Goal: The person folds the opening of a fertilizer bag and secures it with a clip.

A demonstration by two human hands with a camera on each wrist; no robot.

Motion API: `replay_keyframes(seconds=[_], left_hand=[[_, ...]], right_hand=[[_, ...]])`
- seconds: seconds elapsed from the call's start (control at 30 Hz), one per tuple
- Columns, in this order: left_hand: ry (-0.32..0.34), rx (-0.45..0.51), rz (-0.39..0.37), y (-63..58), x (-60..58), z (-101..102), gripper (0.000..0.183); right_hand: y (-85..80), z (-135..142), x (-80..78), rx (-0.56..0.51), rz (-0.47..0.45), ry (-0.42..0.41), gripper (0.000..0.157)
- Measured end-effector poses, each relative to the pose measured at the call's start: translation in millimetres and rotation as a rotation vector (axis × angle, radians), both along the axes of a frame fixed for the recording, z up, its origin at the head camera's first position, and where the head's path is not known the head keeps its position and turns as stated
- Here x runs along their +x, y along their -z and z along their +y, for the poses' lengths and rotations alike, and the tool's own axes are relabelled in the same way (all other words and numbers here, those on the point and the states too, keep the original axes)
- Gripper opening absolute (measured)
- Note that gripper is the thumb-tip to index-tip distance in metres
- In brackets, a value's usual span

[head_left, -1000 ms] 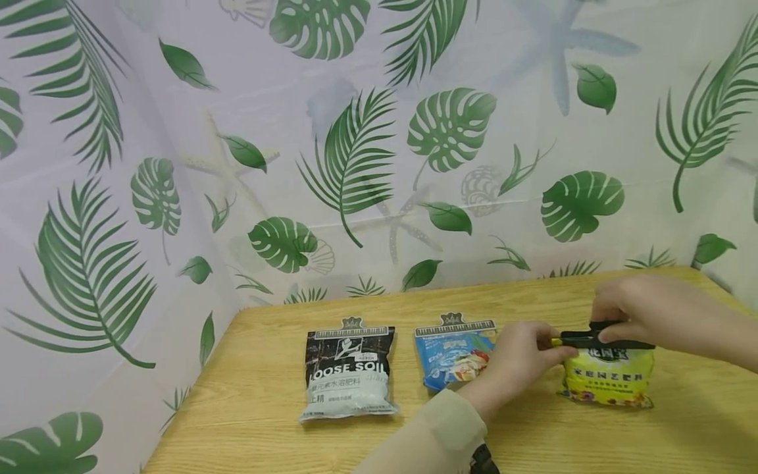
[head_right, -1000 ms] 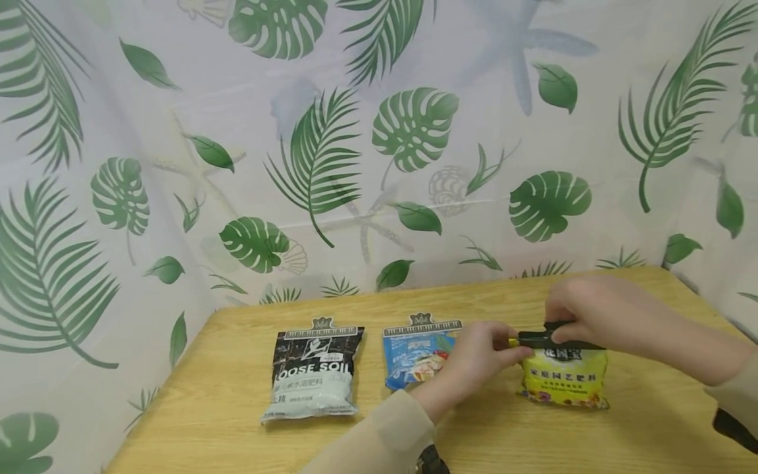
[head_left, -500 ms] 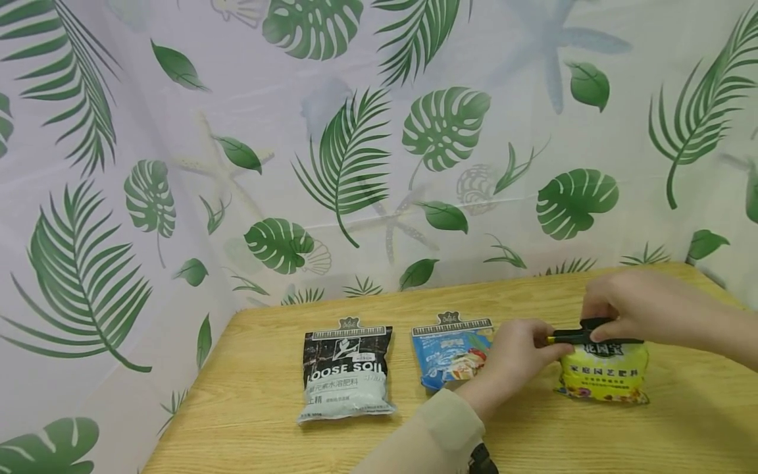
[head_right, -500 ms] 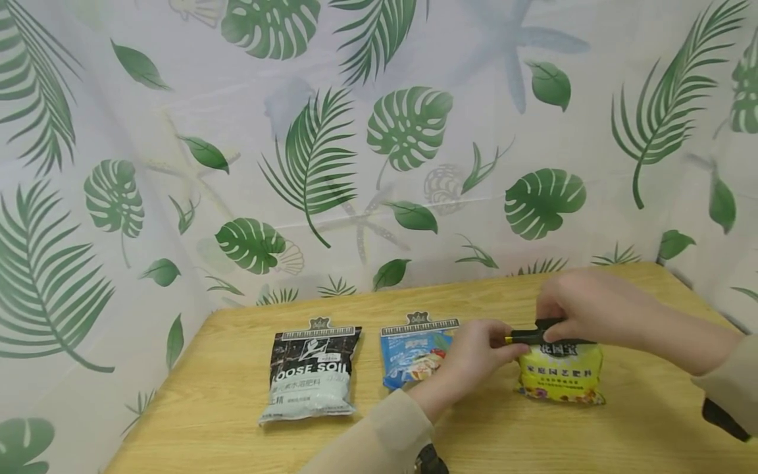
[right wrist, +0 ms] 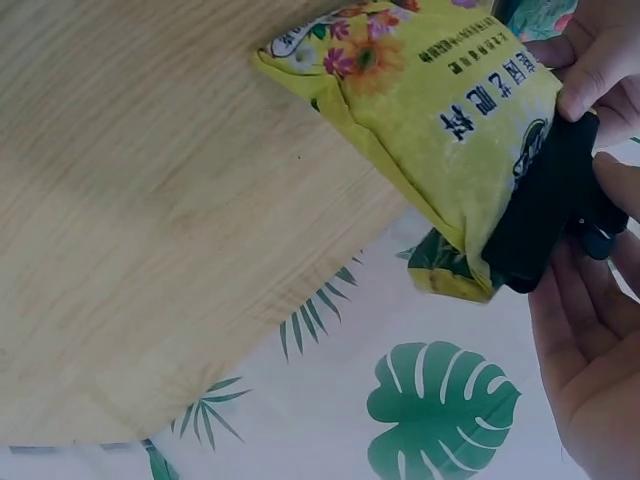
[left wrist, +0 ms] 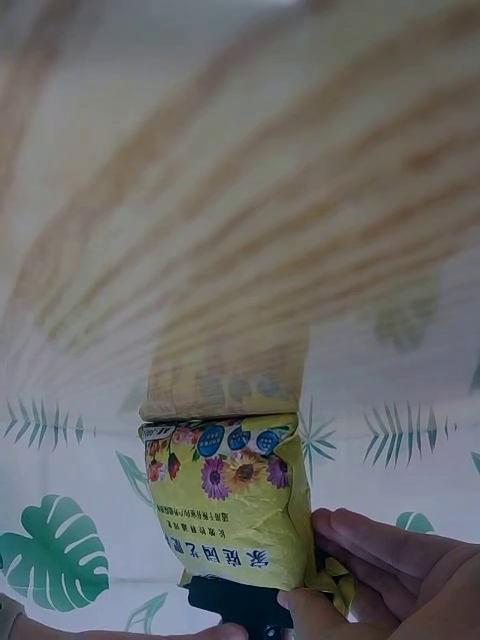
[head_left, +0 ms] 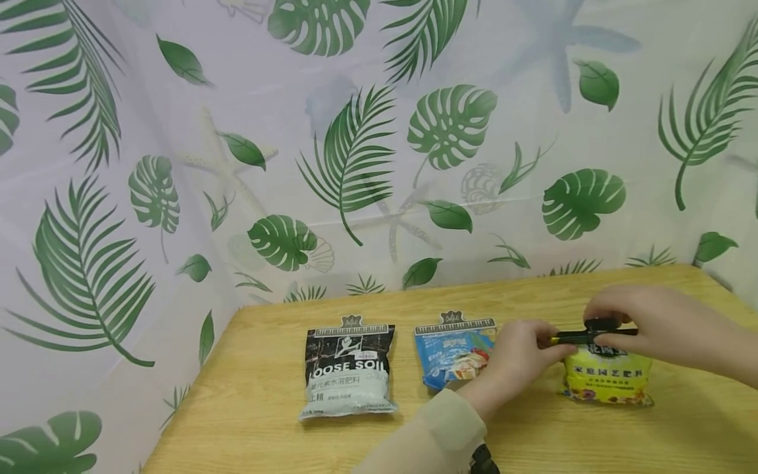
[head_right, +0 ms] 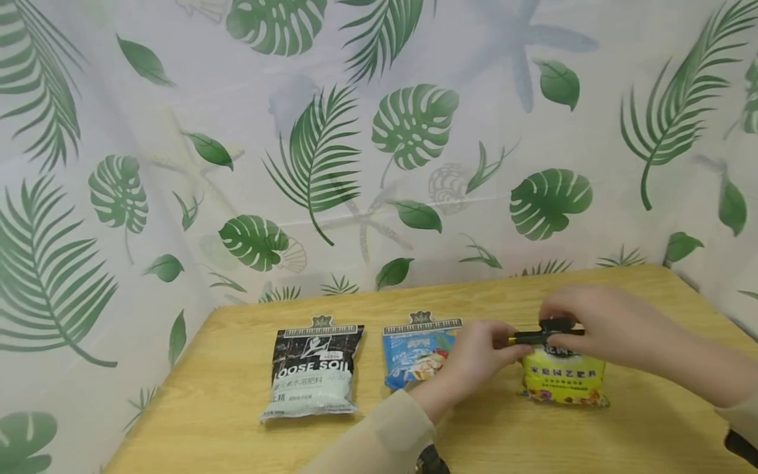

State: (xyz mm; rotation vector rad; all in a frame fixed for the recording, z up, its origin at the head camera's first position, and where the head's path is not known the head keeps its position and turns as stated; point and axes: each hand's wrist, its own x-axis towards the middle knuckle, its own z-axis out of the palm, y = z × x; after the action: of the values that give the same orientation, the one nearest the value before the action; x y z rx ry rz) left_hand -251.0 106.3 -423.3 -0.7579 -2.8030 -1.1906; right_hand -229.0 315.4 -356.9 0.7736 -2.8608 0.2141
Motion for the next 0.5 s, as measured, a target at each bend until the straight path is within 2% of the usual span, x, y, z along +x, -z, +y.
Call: replay_keyframes(seconds=[0.3,0.5], left_hand=[[0.01,0.003,-0.019,-0.5,1.8,-1,0.014],[0.007,0.011,-0.035,0.3,0.8,-2,0.013]], right_hand=[[20.1,10,-0.5,-0.025,0.036,0.009,0.025],[23.2,10,-2.0,-0.042,0.024,0.032,0.023]])
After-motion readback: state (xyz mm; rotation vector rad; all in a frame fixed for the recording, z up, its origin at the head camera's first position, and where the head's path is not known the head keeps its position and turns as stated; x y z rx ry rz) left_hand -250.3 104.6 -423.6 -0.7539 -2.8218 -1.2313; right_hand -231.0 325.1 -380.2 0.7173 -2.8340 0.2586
